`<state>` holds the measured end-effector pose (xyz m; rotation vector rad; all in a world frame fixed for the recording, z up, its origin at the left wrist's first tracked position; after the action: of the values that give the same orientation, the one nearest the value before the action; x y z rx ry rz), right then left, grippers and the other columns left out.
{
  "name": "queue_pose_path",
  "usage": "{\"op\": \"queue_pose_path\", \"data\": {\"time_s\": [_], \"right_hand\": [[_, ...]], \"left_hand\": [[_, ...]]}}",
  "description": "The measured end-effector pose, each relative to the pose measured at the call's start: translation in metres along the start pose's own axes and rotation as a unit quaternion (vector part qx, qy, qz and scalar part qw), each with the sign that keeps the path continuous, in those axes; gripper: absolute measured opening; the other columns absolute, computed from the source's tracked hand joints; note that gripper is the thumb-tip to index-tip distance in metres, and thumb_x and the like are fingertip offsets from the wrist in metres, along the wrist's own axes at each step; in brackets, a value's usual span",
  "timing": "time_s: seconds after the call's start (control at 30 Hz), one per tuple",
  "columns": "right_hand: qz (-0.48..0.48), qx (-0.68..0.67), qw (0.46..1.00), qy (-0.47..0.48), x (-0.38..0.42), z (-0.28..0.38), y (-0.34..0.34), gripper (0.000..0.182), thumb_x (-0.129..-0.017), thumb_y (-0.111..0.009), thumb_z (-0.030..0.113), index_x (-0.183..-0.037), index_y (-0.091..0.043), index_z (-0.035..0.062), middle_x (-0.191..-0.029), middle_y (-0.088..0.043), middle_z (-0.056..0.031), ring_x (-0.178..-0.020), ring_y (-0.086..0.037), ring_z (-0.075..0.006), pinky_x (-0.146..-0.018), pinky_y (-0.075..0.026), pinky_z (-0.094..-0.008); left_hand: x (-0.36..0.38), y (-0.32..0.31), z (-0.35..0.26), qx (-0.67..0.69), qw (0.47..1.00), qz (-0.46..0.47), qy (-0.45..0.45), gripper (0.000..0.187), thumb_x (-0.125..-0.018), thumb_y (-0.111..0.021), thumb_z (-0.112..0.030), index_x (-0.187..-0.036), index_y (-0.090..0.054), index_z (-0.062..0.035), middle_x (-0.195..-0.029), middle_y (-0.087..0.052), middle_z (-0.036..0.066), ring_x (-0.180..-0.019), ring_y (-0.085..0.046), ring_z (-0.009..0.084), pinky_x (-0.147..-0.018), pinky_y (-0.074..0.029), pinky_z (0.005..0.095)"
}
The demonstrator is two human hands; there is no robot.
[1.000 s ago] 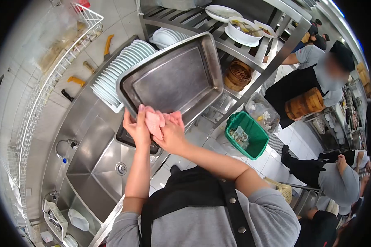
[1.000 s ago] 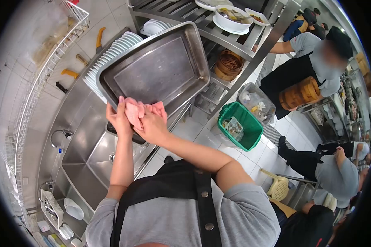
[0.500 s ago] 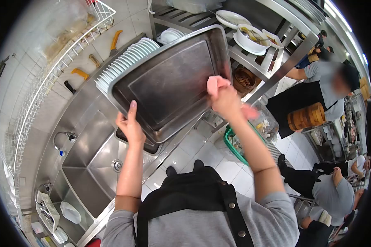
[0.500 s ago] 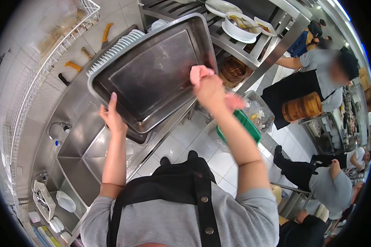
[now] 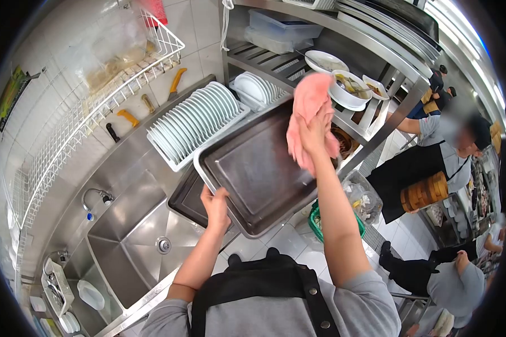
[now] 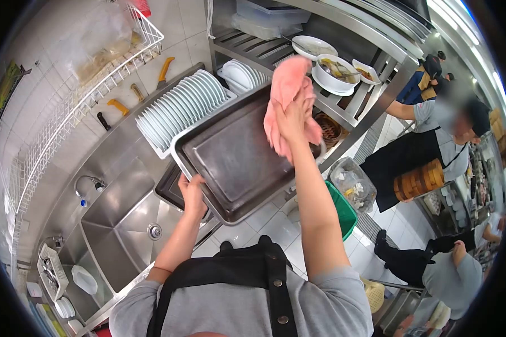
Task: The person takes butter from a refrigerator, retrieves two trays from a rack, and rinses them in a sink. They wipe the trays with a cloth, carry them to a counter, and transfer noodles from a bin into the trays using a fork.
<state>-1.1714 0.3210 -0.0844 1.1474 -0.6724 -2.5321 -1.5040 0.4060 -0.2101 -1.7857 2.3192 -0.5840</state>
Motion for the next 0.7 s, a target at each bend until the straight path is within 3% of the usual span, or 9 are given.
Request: {"op": "queue_pose_path", "data": {"time_s": [0.07, 0.1, 0.17, 0.27, 0.37, 0.43, 0.5, 0.6, 0.7], "right_hand": [[0.069, 0.028, 0.995, -0.072, 0.003, -0.021, -0.042, 0.076, -0.095, -0.059, 0.033, -0.145, -0.031, -0.0167, -0.158, -0.02, -0.0333, -0.147, -0.014, -0.0521, -0.12, -0.009, -0.0578], [-0.026, -0.021, 0.999, -0.038, 0.019, -0.028, -0.074, 0.076, -0.094, -0.059, 0.034, -0.147, -0.031, -0.0135, -0.156, -0.021, -0.0372, -0.148, -0.013, -0.0522, -0.121, -0.008, -0.0555], [0.064, -0.15, 0.986, 0.026, 0.06, 0.083, -0.067, 0.067, -0.095, -0.055, 0.026, -0.149, -0.033, -0.0075, -0.154, -0.025, -0.0377, -0.146, -0.018, -0.0508, -0.121, -0.009, -0.0553], [0.138, -0.131, 0.902, 0.389, 0.131, 0.169, -0.096, 0.06, -0.086, -0.063, 0.031, -0.142, -0.052, 0.0117, -0.153, -0.043, -0.0163, -0.145, -0.031, -0.0423, -0.117, -0.026, -0.055], [0.173, -0.041, 0.862, 0.474, 0.119, 0.164, -0.101, 0.045, -0.083, -0.061, 0.032, -0.127, -0.063, 0.019, -0.144, -0.054, -0.0057, -0.139, -0.043, -0.0352, -0.109, -0.039, -0.0534], [0.264, 0.154, 0.884, 0.355, 0.061, 0.163, -0.067, 0.034, -0.085, -0.056, 0.027, -0.116, -0.068, 0.0175, -0.134, -0.062, -0.0044, -0.126, -0.055, -0.0317, -0.099, -0.046, -0.05], [-0.048, 0.077, 0.934, 0.347, 0.014, 0.083, -0.062, 0.03, -0.085, -0.057, 0.028, -0.107, -0.07, 0.0113, -0.109, -0.07, -0.0095, -0.108, -0.063, -0.032, -0.097, -0.046, -0.0449], [-0.032, 0.242, 0.937, 0.249, -0.009, 0.029, -0.031, 0.047, -0.082, -0.065, 0.031, -0.116, -0.066, -0.0018, -0.131, -0.056, -0.0216, -0.116, -0.058, -0.0388, -0.1, -0.045, -0.0467], [0.171, 0.28, 0.934, 0.142, 0.031, 0.006, -0.048, 0.047, -0.082, -0.067, 0.027, -0.119, -0.065, -0.002, -0.137, -0.048, -0.0238, -0.116, -0.055, -0.0411, -0.097, -0.047, -0.0468]], "left_hand": [[0.014, -0.013, -0.004, 0.014, 0.999, 0.03, 0.03, 0.031, -0.071, -0.053, 0.006, -0.101, -0.062, 0.0033, -0.087, -0.065, 0.004, -0.077, -0.06, 0.014, -0.069, -0.047, 0.0292], [0.014, -0.015, -0.004, 0.01, 0.999, 0.04, 0.026, 0.032, -0.071, -0.053, 0.007, -0.101, -0.062, 0.0025, -0.085, -0.064, 0.004, -0.074, -0.059, 0.015, -0.069, -0.048, 0.03], [0.01, -0.02, -0.002, -0.001, 0.998, 0.052, 0.024, 0.032, -0.07, -0.053, 0.007, -0.101, -0.061, 0.0019, -0.082, -0.062, 0.004, -0.071, -0.058, 0.0158, -0.067, -0.048, 0.0301], [-0.001, -0.022, -0.005, -0.022, 0.998, 0.063, 0.008, 0.03, -0.07, -0.052, 0.008, -0.098, -0.061, 0.0023, -0.081, -0.062, 0.003, -0.07, -0.058, 0.0149, -0.065, -0.047, 0.0282], [-0.006, -0.009, -0.008, -0.041, 0.998, 0.05, -0.017, 0.034, -0.067, -0.051, 0.008, -0.098, -0.062, 0.0032, -0.086, -0.063, 0.004, -0.073, -0.058, 0.0135, -0.064, -0.046, 0.0268], [0.004, -0.007, -0.034, -0.023, 0.999, 0.023, -0.027, 0.032, -0.067, -0.052, 0.008, -0.097, -0.063, 0.0014, -0.082, -0.062, 0.001, -0.071, -0.056, 0.0109, -0.063, -0.043, 0.0248], [0.003, 0.009, -0.048, -0.023, 0.998, -0.007, -0.053, 0.034, -0.067, -0.051, 0.009, -0.097, -0.065, 0.0014, -0.081, -0.063, 0.001, -0.07, -0.055, 0.0093, -0.062, -0.042, 0.0236], [0.001, 0.026, -0.076, -0.044, 0.995, 0.006, -0.084, 0.038, -0.068, -0.051, 0.009, -0.103, -0.064, 0.0042, -0.085, -0.065, 0.001, -0.071, -0.055, 0.0088, -0.064, -0.043, 0.0229], [-0.009, 0.034, -0.081, -0.029, 0.992, -0.008, -0.124, 0.063, -0.069, -0.053, 0.013, -0.132, -0.058, 0.006, -0.102, -0.069, 0.005, -0.083, -0.061, 0.009, -0.069, -0.047, 0.0224]]}}
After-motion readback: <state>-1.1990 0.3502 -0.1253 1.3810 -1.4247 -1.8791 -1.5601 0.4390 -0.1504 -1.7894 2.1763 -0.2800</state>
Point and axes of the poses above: each hand's wrist, its own x-axis away from the middle knuckle, its own y-axis out of the back of the hand, z = x × y, the point moved 7 cm from there along -x, towards the middle knuckle
